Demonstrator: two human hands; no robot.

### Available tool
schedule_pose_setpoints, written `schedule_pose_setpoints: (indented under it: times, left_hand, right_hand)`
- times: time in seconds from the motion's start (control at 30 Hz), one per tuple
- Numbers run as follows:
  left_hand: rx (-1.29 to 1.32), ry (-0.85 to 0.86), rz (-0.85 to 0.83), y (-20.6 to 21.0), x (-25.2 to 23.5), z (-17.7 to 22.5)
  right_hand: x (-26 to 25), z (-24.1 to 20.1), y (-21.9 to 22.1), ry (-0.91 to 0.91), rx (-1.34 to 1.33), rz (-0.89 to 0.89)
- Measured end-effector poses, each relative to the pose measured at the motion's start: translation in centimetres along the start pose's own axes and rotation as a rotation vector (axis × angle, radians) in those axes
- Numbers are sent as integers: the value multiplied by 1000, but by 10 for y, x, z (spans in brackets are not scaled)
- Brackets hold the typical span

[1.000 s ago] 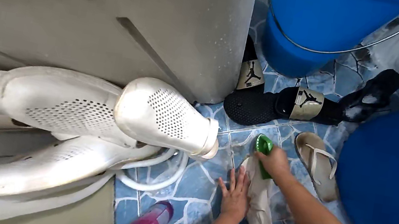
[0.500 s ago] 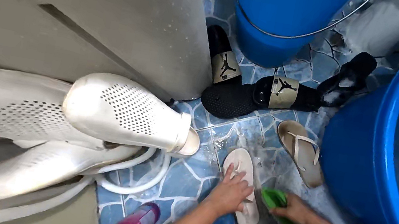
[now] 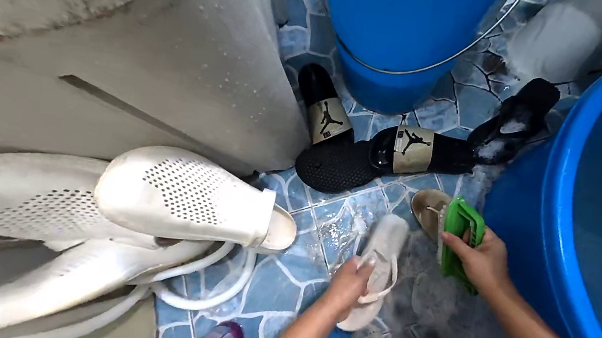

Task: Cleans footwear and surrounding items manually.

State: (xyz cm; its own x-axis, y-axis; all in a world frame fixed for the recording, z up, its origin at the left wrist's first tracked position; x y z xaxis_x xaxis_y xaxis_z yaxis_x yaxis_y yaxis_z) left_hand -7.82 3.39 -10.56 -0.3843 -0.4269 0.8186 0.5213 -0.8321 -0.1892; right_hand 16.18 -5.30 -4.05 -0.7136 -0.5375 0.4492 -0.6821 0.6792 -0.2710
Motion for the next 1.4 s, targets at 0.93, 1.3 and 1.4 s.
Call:
schedule_pose_setpoints:
  times: [0.93, 1.3, 1.4]
  left_hand:
    - [-959, 306, 445, -3, -16, -42]
    - [-1028, 147, 124, -13, -30, -42]
    - [-1027, 117, 135, -13, -34, -39]
  right_hand:
    - [24, 48, 135, 238, 223, -212]
    - [78, 95, 129, 390, 742, -517]
    - [71, 91, 127, 364, 814, -514]
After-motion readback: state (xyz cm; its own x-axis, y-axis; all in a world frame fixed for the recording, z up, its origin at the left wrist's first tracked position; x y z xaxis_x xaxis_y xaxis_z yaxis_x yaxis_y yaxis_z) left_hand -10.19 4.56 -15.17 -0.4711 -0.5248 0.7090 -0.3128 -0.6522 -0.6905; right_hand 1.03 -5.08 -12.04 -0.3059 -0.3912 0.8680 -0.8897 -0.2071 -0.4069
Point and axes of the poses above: each hand's wrist, its own x-axis away from the middle knuckle, its own y-axis out of the palm, z = x × y, the point moved 10 cm from there along -x, towards the middle knuckle, and after that the axes turned 14 degrees about -x, right-handed, at the moved point
